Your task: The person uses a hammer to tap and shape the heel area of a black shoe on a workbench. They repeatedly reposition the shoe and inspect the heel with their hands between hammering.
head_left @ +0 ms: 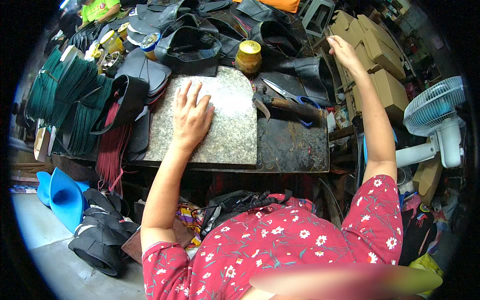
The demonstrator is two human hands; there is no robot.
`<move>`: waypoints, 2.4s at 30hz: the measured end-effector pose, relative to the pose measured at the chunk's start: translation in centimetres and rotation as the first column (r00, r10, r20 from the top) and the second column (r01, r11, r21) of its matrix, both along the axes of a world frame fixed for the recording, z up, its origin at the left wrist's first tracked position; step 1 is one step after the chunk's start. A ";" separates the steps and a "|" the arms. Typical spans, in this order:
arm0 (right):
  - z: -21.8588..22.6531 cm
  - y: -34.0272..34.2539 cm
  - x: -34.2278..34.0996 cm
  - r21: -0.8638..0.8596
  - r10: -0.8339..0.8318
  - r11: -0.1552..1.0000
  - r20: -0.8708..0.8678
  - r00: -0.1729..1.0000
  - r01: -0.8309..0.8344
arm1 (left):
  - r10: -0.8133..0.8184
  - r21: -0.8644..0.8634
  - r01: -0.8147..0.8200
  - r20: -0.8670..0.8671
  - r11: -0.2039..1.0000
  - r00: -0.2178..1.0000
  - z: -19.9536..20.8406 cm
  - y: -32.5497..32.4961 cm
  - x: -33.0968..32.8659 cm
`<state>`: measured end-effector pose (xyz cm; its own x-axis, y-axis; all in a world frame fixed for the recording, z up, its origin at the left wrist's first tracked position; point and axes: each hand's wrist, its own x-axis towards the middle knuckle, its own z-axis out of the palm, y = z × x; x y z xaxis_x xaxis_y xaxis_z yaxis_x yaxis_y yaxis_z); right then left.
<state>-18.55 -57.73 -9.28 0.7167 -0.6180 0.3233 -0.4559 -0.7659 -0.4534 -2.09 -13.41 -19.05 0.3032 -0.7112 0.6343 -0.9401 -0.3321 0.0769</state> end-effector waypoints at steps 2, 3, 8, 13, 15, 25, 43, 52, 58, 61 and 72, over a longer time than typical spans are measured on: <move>-1.0 -0.5 -0.3 0.112 -0.099 0.987 -0.127 0.987 0.114 | 0.011 0.011 -0.011 -0.008 1.000 1.000 0.1 0.0 -0.1; -1.4 -0.3 -0.5 0.164 -0.102 0.979 -0.109 0.989 0.119 | 0.013 0.002 -0.013 -0.013 1.000 1.000 0.2 0.0 -0.1; -2.9 2.6 -0.9 0.422 -0.147 0.891 -0.082 0.986 0.168 | -0.005 0.030 0.006 -0.012 1.000 1.000 0.1 -0.1 0.1; -4.1 3.8 -1.0 0.403 -0.137 0.906 -0.006 0.990 0.128 | -0.004 0.035 0.005 -0.022 0.999 1.000 0.1 -0.1 0.2; -5.1 3.9 -1.0 0.530 -0.128 0.845 0.084 0.988 0.064 | -0.005 0.032 0.005 -0.019 0.999 1.000 0.1 -0.1 0.2; -1.3 3.0 -3.5 0.387 -0.315 0.900 0.896 0.314 -0.200 | -0.006 0.008 0.006 -0.034 1.000 0.999 -0.4 0.1 0.6; -0.5 26.5 0.2 0.041 0.875 0.470 -0.157 0.459 -0.882 | -0.226 0.302 0.446 -0.554 0.842 0.801 8.1 5.0 -4.8; -1.4 24.0 4.6 -0.751 0.701 0.261 -0.284 0.654 -0.607 | -0.052 0.352 -0.037 0.240 0.935 0.969 10.3 8.9 0.6; -6.1 25.3 5.0 -0.433 0.741 0.383 -0.384 0.551 -0.816 | 0.227 0.668 -0.118 -0.079 0.735 0.971 5.8 7.2 -2.8; -7.4 24.7 5.8 -0.236 0.778 0.558 -0.185 0.600 -0.796 | 0.174 0.471 -0.056 -0.210 0.880 0.962 2.7 3.8 -4.4; -7.8 24.1 8.5 0.051 0.763 0.647 -0.040 0.645 -0.761 | -0.036 0.100 0.073 -0.335 0.992 0.941 -0.1 0.8 -1.8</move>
<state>-10.07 -33.67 -17.06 0.9538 0.1462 0.2626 0.2593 -0.8419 -0.4733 -3.87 -12.65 -19.20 0.4420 -0.7920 0.4212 -0.8841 -0.3051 0.3540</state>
